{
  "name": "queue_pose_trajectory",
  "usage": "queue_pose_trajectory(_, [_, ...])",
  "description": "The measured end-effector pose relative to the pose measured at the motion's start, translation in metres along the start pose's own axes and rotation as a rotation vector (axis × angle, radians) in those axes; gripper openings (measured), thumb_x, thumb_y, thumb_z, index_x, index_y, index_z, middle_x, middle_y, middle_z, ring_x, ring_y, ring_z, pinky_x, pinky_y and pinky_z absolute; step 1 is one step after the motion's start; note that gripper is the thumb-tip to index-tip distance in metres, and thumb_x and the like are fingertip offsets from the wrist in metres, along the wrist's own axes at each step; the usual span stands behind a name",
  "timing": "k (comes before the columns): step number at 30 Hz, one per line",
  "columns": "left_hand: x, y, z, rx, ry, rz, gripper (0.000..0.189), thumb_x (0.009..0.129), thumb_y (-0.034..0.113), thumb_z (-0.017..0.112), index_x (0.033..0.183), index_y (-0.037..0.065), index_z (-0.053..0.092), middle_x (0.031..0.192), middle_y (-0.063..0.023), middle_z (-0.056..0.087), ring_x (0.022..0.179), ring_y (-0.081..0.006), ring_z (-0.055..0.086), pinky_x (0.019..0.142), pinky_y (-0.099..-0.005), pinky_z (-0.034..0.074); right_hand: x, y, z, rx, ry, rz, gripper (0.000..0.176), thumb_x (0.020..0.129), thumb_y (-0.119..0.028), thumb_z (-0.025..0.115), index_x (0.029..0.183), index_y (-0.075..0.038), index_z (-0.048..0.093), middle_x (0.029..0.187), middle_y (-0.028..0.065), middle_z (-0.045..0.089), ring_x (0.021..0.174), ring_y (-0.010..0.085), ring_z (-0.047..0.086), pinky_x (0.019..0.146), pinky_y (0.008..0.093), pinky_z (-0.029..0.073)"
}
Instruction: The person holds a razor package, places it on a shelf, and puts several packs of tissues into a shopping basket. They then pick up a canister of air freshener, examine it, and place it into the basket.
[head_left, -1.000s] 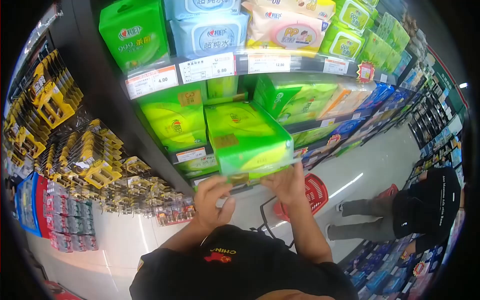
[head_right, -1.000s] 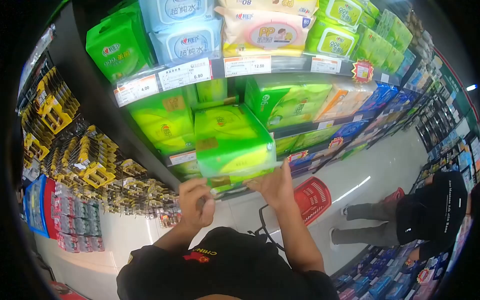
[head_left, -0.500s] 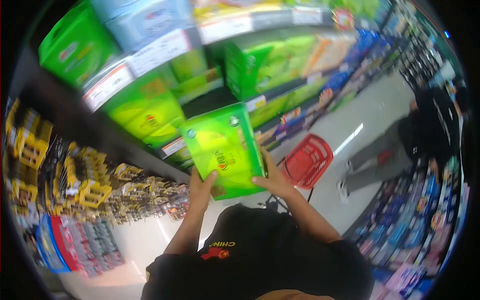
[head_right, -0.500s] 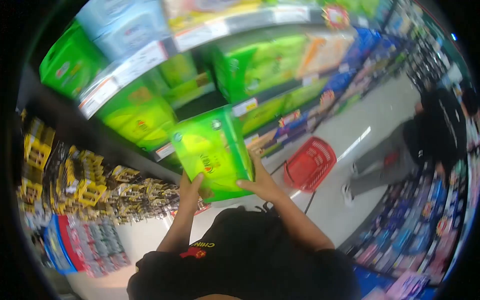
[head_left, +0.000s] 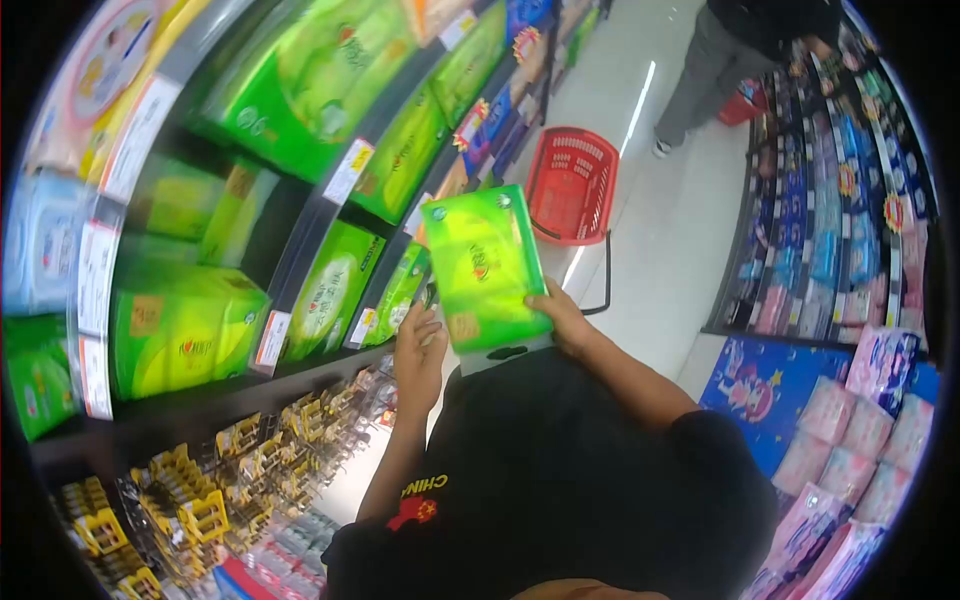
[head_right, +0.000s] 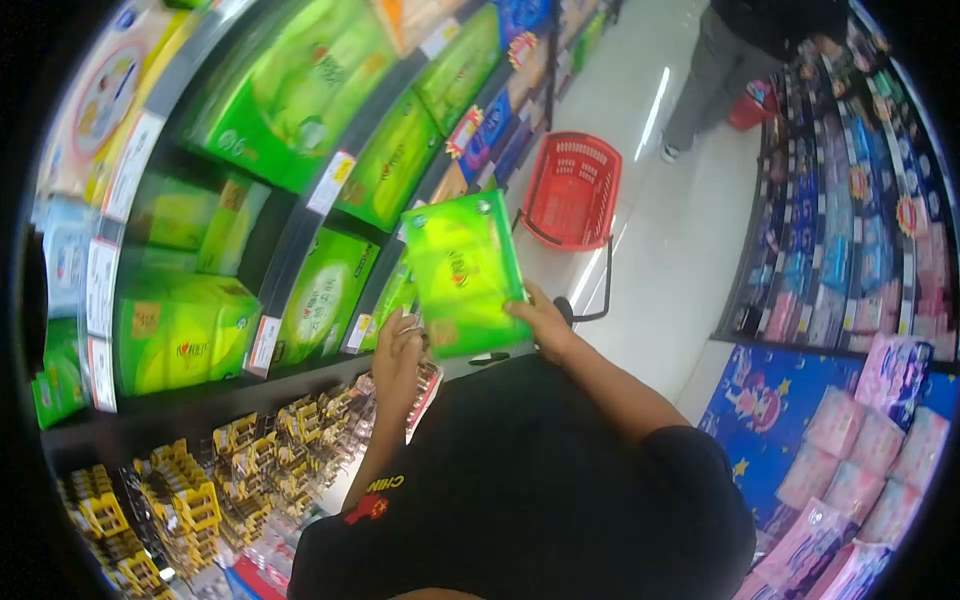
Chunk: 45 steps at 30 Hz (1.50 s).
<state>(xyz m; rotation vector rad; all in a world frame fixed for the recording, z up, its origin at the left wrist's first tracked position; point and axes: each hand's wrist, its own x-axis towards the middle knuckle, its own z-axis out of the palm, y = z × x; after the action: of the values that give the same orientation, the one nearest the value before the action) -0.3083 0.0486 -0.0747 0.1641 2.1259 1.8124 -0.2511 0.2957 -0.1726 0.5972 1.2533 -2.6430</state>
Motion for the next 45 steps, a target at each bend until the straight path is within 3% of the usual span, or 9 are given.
queue_pose_trajectory(6, [0.01, -0.049, 0.009, 0.242, -0.13, -0.127, 0.049, 0.092, 0.017, 0.062, 0.135, 0.0, 0.047, 0.119, -0.0175, 0.058, 0.101, -0.0213, 0.06, 0.086, -0.0335, 0.048, 0.002, 0.035, -0.089, 0.387, 0.232, 0.148, 0.048, 0.092, -0.027, 0.051, 0.133, -0.002, 0.048, 0.129, 0.0198, 0.055, 0.118, 0.0343, 0.055, 0.101, 0.0509, 0.043])
queue_pose_trajectory(16, [0.003, -0.095, 0.008, 0.516, -0.211, -0.217, 0.034, 0.091, 0.022, 0.063, 0.119, 0.003, 0.058, 0.107, -0.015, 0.064, 0.093, -0.0256, 0.064, 0.082, -0.0355, 0.051, 0.005, 0.04, -0.2, 0.253, 0.582, 0.309, 0.062, 0.085, -0.04, 0.059, 0.133, -0.002, 0.047, 0.126, 0.0175, 0.057, 0.115, 0.0337, 0.055, 0.092, 0.0578, 0.044])
queue_pose_trajectory(24, [0.015, -0.085, 0.031, 0.723, -0.282, -0.28, 0.038, 0.091, 0.026, 0.063, 0.122, 0.005, 0.058, 0.113, -0.0162, 0.062, 0.097, -0.0271, 0.064, 0.083, -0.0365, 0.051, 0.083, 0.015, -0.252, 0.295, 0.694, 0.333, 0.058, 0.082, -0.023, 0.067, 0.128, 0.005, 0.047, 0.108, 0.0176, 0.061, 0.091, 0.032, 0.065, 0.076, 0.0488, 0.055])
queue_pose_trajectory(34, [-0.008, -0.074, 0.042, 0.74, -0.172, -0.4, 0.048, 0.089, 0.031, 0.066, 0.128, 0.004, 0.054, 0.119, -0.0157, 0.062, 0.095, -0.0259, 0.066, 0.083, -0.036, 0.052, 0.187, -0.045, -0.307, 0.102, 0.89, 0.369, 0.06, 0.083, -0.052, 0.066, 0.125, -0.01, 0.055, 0.111, 0.0104, 0.061, 0.075, 0.0227, 0.062, 0.059, 0.0348, 0.049])
queue_pose_trajectory(39, [-0.015, -0.067, 0.057, 0.744, -0.09, -0.473, 0.049, 0.09, 0.031, 0.066, 0.126, 0.0, 0.055, 0.122, -0.0169, 0.06, 0.098, -0.027, 0.066, 0.084, -0.0356, 0.052, 0.19, 0.012, -0.319, -0.574, 0.477, 0.327, 0.053, 0.084, -0.052, 0.063, 0.116, -0.01, 0.061, 0.098, 0.0087, 0.064, 0.072, 0.0194, 0.061, 0.054, 0.0359, 0.048])
queue_pose_trajectory(42, [-0.007, -0.053, 0.061, 0.737, -0.011, -0.41, 0.049, 0.09, 0.034, 0.066, 0.125, 0.0, 0.057, 0.12, -0.0163, 0.062, 0.098, -0.0262, 0.066, 0.085, -0.0369, 0.052, 0.139, 0.045, -0.28, -1.54, 0.03, -0.005, 0.03, 0.092, -0.025, 0.05, 0.115, -0.013, 0.065, 0.115, 0.02, 0.063, 0.113, 0.0326, 0.059, 0.091, 0.0463, 0.048])
queue_pose_trajectory(43, [-0.005, -0.056, 0.058, 0.747, 0.046, -0.372, 0.048, 0.089, 0.034, 0.066, 0.123, 0.001, 0.058, 0.119, -0.0155, 0.063, 0.097, -0.026, 0.066, 0.083, -0.0373, 0.052, 0.159, 0.112, -0.315, -1.414, -0.143, 0.199, 0.037, 0.09, -0.037, 0.054, 0.118, -0.014, 0.063, 0.117, 0.0207, 0.063, 0.113, 0.0347, 0.058, 0.091, 0.0471, 0.048])
queue_pose_trajectory(44, [-0.002, -0.063, 0.051, 0.731, 0.102, -0.333, 0.048, 0.09, 0.035, 0.066, 0.122, 0.001, 0.058, 0.118, -0.0154, 0.063, 0.097, -0.0263, 0.066, 0.083, -0.0376, 0.052, 0.127, 0.116, -0.307, -1.649, -0.381, -0.206, 0.045, 0.095, -0.049, 0.042, 0.119, -0.017, 0.063, 0.113, 0.017, 0.063, 0.107, 0.0371, 0.06, 0.086, 0.0481, 0.048])
queue_pose_trajectory(45, [0.003, -0.067, 0.045, 0.714, 0.148, -0.291, 0.047, 0.09, 0.035, 0.066, 0.121, 0.001, 0.058, 0.117, -0.0153, 0.063, 0.096, -0.0267, 0.066, 0.083, -0.0379, 0.052, 0.119, 0.146, -0.302, -1.49, -0.233, 0.233, 0.044, 0.097, -0.046, 0.038, 0.118, -0.016, 0.063, 0.119, 0.0177, 0.061, 0.11, 0.0378, 0.059, 0.091, 0.0474, 0.046])
